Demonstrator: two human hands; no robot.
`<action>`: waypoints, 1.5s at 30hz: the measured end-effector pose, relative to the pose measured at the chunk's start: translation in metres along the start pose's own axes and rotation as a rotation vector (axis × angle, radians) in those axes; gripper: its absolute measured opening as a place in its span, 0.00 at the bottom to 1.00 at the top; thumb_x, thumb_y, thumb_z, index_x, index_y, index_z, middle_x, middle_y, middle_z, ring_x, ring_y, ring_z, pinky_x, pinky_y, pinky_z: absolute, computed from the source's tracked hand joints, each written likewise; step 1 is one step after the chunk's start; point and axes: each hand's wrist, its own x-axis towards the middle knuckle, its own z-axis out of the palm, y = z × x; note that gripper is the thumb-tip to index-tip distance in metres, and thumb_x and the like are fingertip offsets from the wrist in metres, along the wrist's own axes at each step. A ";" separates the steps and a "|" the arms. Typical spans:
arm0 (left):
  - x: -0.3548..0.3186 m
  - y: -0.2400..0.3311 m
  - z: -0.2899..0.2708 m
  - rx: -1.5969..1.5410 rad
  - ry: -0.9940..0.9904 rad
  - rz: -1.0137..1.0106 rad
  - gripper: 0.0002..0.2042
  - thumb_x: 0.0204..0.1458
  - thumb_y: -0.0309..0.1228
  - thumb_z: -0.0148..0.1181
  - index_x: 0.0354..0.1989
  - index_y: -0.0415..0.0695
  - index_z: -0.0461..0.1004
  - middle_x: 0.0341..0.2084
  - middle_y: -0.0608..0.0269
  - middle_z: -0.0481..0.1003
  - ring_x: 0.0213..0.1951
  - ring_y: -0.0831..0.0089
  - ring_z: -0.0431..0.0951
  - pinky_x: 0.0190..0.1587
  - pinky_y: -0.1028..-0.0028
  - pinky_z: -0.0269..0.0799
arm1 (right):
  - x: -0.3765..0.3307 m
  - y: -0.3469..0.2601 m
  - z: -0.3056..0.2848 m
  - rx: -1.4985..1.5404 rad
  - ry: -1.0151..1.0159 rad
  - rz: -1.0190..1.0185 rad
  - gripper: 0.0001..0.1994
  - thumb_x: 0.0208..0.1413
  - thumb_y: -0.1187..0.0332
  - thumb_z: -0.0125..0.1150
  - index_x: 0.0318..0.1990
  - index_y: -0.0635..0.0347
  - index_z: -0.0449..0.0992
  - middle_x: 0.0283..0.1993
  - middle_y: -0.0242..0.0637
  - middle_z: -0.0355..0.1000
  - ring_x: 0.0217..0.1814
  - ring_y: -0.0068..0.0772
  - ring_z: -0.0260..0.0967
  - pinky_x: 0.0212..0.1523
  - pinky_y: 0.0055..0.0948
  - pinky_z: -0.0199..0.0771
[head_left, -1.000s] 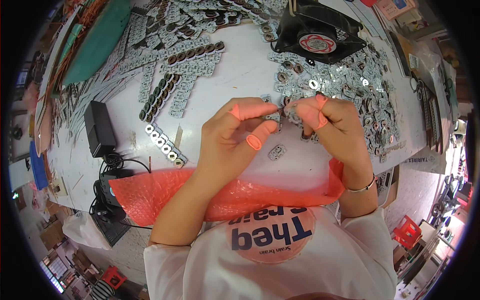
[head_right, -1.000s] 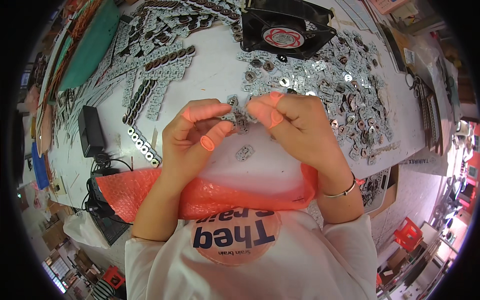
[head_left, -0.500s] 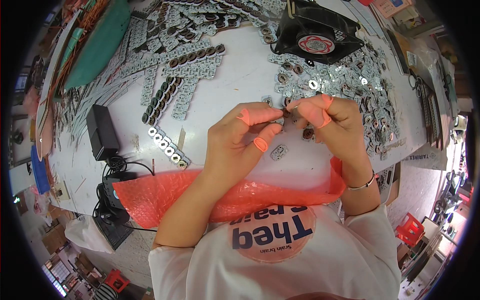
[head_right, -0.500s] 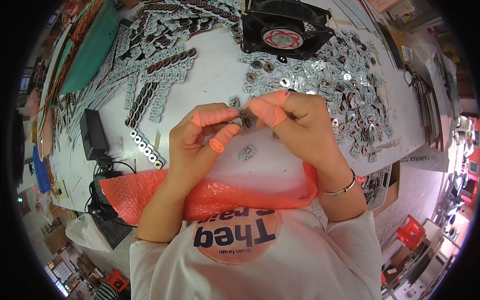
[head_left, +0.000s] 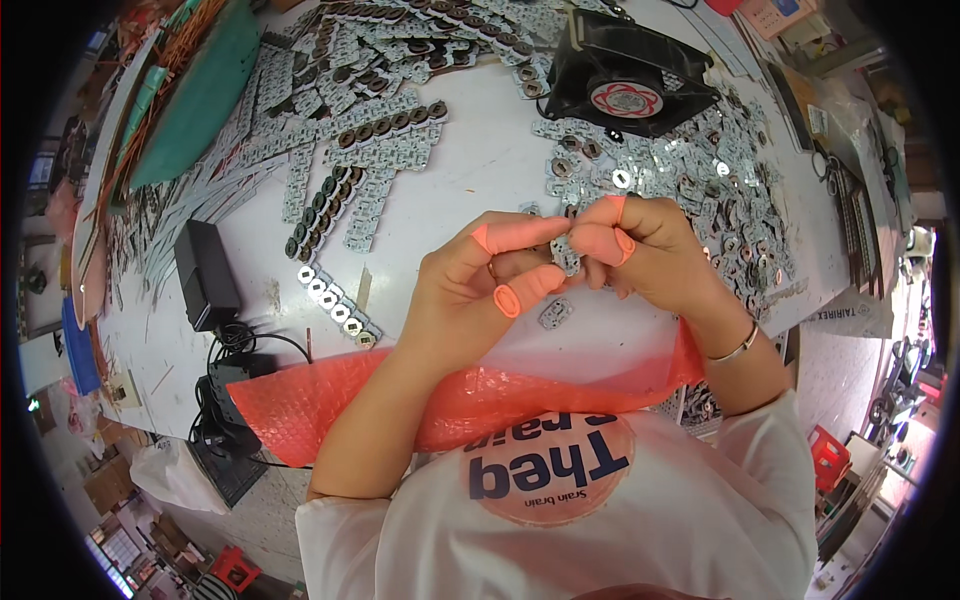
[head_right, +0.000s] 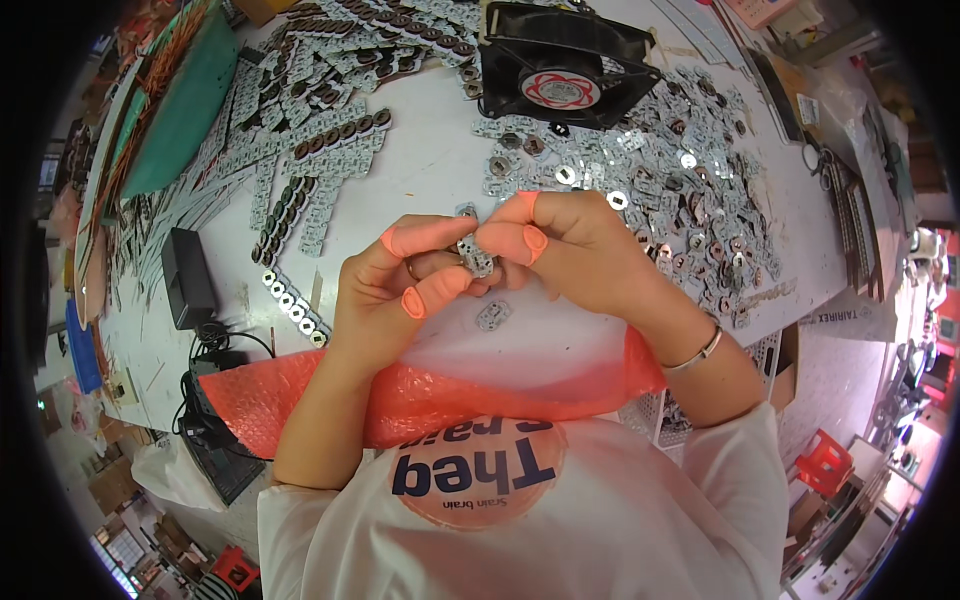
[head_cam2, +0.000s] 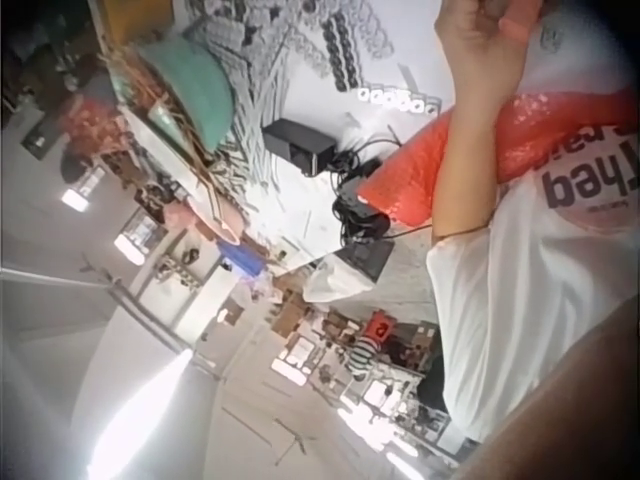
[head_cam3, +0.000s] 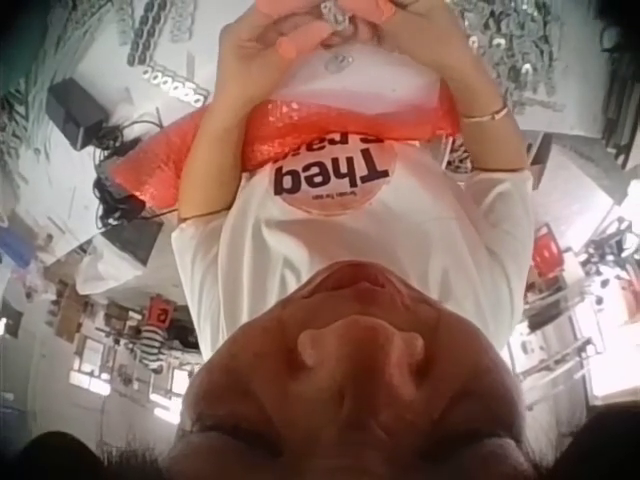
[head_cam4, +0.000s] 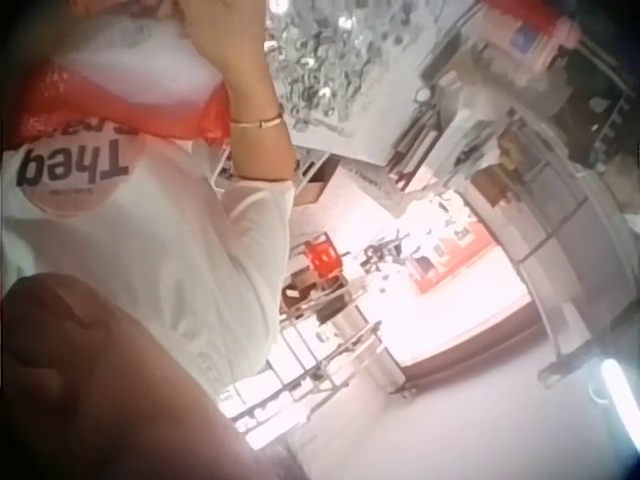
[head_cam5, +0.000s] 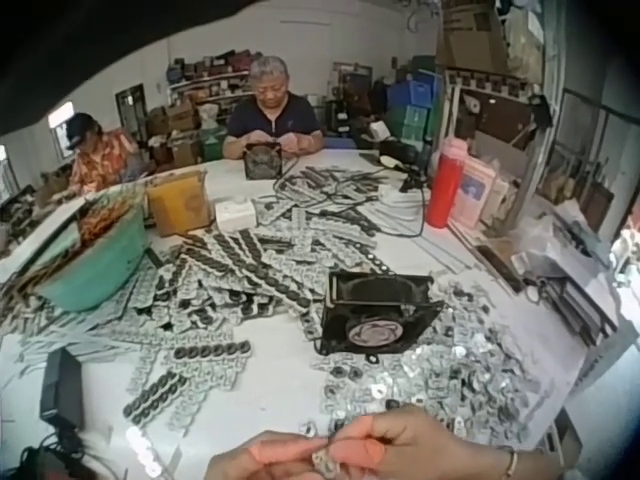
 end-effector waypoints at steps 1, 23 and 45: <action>0.000 0.001 -0.002 -0.036 0.001 -0.046 0.14 0.50 0.16 0.57 0.46 0.35 0.71 0.43 0.56 0.71 0.41 0.66 0.78 0.41 0.70 0.78 | -0.001 0.001 0.003 0.030 0.009 0.034 0.07 0.56 0.69 0.57 0.31 0.62 0.76 0.17 0.31 0.69 0.13 0.15 0.61 0.14 0.15 0.58; -0.002 -0.010 -0.001 0.217 0.072 0.069 0.16 0.44 0.14 0.63 0.41 0.35 0.68 0.38 0.56 0.72 0.39 0.70 0.76 0.43 0.72 0.76 | -0.001 0.004 0.008 0.322 0.058 0.163 0.11 0.61 0.63 0.53 0.33 0.62 0.71 0.15 0.29 0.64 0.12 0.16 0.56 0.14 0.18 0.55; -0.057 0.085 -0.067 1.363 0.347 -0.216 0.14 0.42 0.21 0.64 0.40 0.42 0.75 0.35 0.62 0.75 0.27 0.71 0.74 0.30 0.73 0.69 | -0.010 0.011 0.035 -0.158 -0.388 -0.160 0.09 0.59 0.69 0.51 0.32 0.67 0.73 0.45 0.46 0.73 0.31 0.28 0.75 0.27 0.21 0.74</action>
